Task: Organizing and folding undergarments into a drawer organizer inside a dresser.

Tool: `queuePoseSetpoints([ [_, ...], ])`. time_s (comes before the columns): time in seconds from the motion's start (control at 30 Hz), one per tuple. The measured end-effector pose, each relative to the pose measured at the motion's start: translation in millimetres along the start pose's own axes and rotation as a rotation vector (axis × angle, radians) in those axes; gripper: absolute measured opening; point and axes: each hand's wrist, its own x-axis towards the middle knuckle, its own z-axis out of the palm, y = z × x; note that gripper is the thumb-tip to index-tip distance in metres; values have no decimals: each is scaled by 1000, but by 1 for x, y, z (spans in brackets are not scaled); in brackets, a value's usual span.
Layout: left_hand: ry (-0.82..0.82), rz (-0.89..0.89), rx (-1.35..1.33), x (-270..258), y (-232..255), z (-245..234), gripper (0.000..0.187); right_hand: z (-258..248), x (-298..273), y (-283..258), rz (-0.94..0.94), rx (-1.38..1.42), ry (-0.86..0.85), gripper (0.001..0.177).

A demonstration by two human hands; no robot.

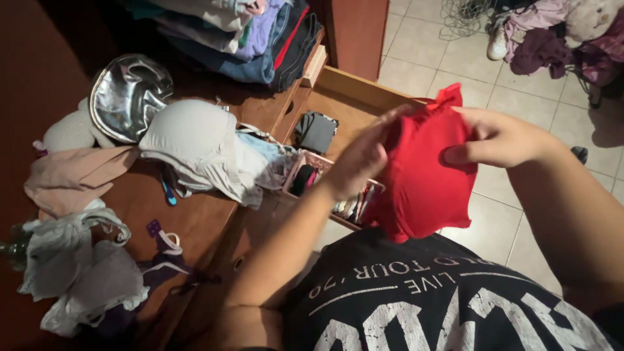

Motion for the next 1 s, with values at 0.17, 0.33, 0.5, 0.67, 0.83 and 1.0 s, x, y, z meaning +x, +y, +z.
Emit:
queuePoseSetpoints([
  [0.17,158,-66,-531,-26,2,15,87,28,23,-33,205,-368,256,32],
  [0.33,269,-194,-568,-43,-7,14,76,39,31,-17,112,-244,264,35],
  [0.5,259,-277,-641,-45,27,15,97,55,51,-23,-69,-519,371,23],
  [0.67,485,-153,47,-50,46,24,40,70,52,-27,-4,-224,411,15],
  [0.83,359,44,-82,-62,44,21,72,79,61,-35,-61,-182,330,10],
  [1.0,246,129,-186,-85,38,17,74,76,67,-29,3,139,395,18],
])
